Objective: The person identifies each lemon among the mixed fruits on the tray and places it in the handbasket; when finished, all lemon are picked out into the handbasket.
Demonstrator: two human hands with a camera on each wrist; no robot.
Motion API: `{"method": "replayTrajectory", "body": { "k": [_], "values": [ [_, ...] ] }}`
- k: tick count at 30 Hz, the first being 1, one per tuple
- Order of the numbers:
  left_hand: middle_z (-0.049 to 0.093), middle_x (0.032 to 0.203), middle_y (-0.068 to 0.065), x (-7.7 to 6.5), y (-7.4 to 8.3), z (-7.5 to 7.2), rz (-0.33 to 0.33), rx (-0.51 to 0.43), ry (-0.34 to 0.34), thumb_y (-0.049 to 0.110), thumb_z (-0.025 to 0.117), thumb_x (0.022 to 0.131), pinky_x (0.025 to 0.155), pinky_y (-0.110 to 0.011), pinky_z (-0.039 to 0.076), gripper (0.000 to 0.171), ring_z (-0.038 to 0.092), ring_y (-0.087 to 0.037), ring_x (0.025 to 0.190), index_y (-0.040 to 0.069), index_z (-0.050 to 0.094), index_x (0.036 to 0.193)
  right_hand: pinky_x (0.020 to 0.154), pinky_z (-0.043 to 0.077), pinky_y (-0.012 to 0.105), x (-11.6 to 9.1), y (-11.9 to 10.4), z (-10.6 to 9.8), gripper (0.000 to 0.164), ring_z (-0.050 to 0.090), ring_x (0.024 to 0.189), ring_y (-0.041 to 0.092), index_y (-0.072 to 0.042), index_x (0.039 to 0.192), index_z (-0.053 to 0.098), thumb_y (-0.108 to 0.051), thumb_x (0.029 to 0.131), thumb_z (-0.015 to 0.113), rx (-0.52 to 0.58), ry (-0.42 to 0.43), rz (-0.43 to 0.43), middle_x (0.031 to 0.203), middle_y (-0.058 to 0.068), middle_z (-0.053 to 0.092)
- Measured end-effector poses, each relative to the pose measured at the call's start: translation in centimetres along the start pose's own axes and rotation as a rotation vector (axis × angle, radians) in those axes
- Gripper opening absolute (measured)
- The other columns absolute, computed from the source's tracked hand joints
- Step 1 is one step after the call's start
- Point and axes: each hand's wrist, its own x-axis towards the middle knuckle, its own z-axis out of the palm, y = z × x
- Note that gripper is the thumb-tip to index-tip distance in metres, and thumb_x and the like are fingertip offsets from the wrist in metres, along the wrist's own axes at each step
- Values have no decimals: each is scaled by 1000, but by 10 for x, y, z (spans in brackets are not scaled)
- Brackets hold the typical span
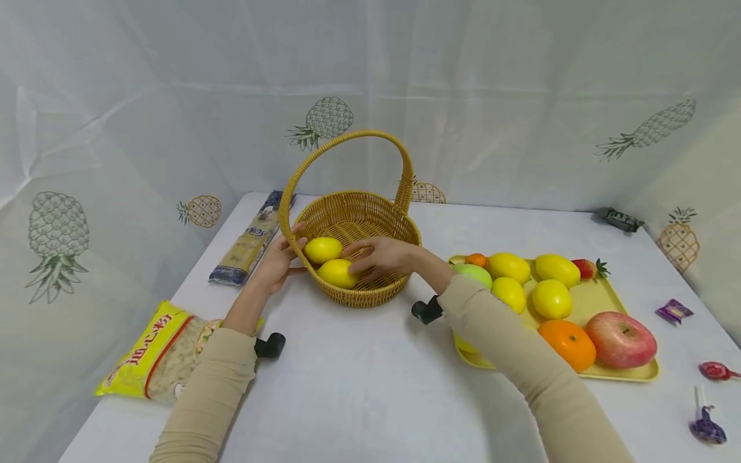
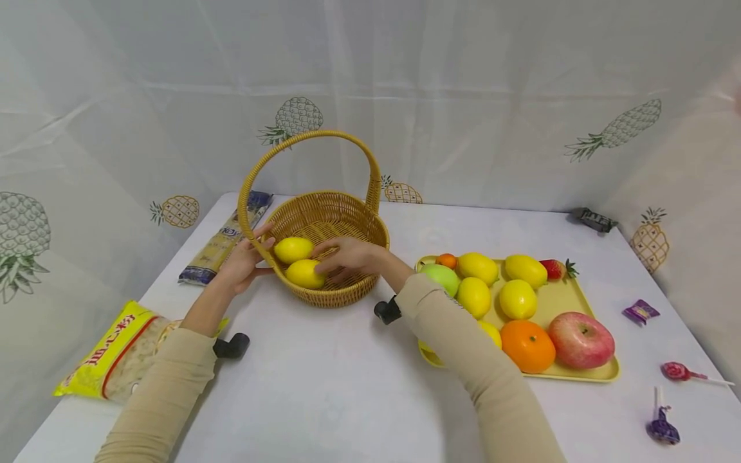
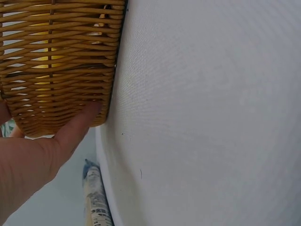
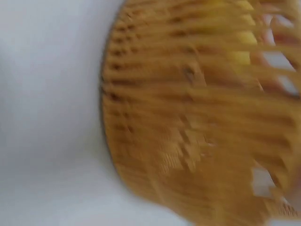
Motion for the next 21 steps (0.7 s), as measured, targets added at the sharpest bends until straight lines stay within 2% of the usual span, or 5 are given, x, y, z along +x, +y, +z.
{"method": "replayTrajectory", "body": {
  "k": [4, 8, 14, 17, 21],
  "values": [
    [18, 158, -15, 1, 0, 1, -3, 3, 4, 17, 40, 106, 98, -61, 40, 54, 28, -38, 138, 18, 21, 156, 99, 45, 49, -26, -8, -21, 51, 41, 130, 38, -3, 146, 40, -10, 98, 57, 22, -26, -7, 144, 19, 40],
    [20, 158, -14, 1, 1, 1, -5, 7, 7, 17, 40, 106, 97, -61, 41, 53, 29, -38, 138, 18, 21, 156, 99, 44, 52, -63, -13, -52, 52, 33, 135, 42, -2, 148, 32, -13, 101, 53, 47, -16, -43, 147, 23, 35],
    [20, 158, -14, -1, 2, 2, -11, 0, 8, 15, 40, 106, 98, -61, 40, 54, 29, -38, 138, 18, 21, 156, 98, 44, 53, -126, -10, -102, 51, 43, 128, 37, -4, 149, 30, -19, 103, 47, 9, 102, -94, 142, 22, 40],
    [19, 158, -12, -1, 2, 2, -21, -11, 10, 16, 41, 105, 99, -61, 40, 54, 29, -37, 138, 19, 22, 156, 97, 47, 49, -154, -3, -126, 44, 51, 122, 26, -11, 146, 37, -23, 105, 45, -14, 160, -116, 138, 14, 45],
    [19, 158, -12, -2, 3, 2, -27, -24, 12, 15, 41, 105, 99, -61, 40, 54, 29, -37, 138, 19, 22, 156, 93, 50, 42, -191, 12, -157, 33, 54, 118, 18, -24, 139, 46, -22, 107, 38, -22, 157, -172, 133, 3, 50]
  ]
}}
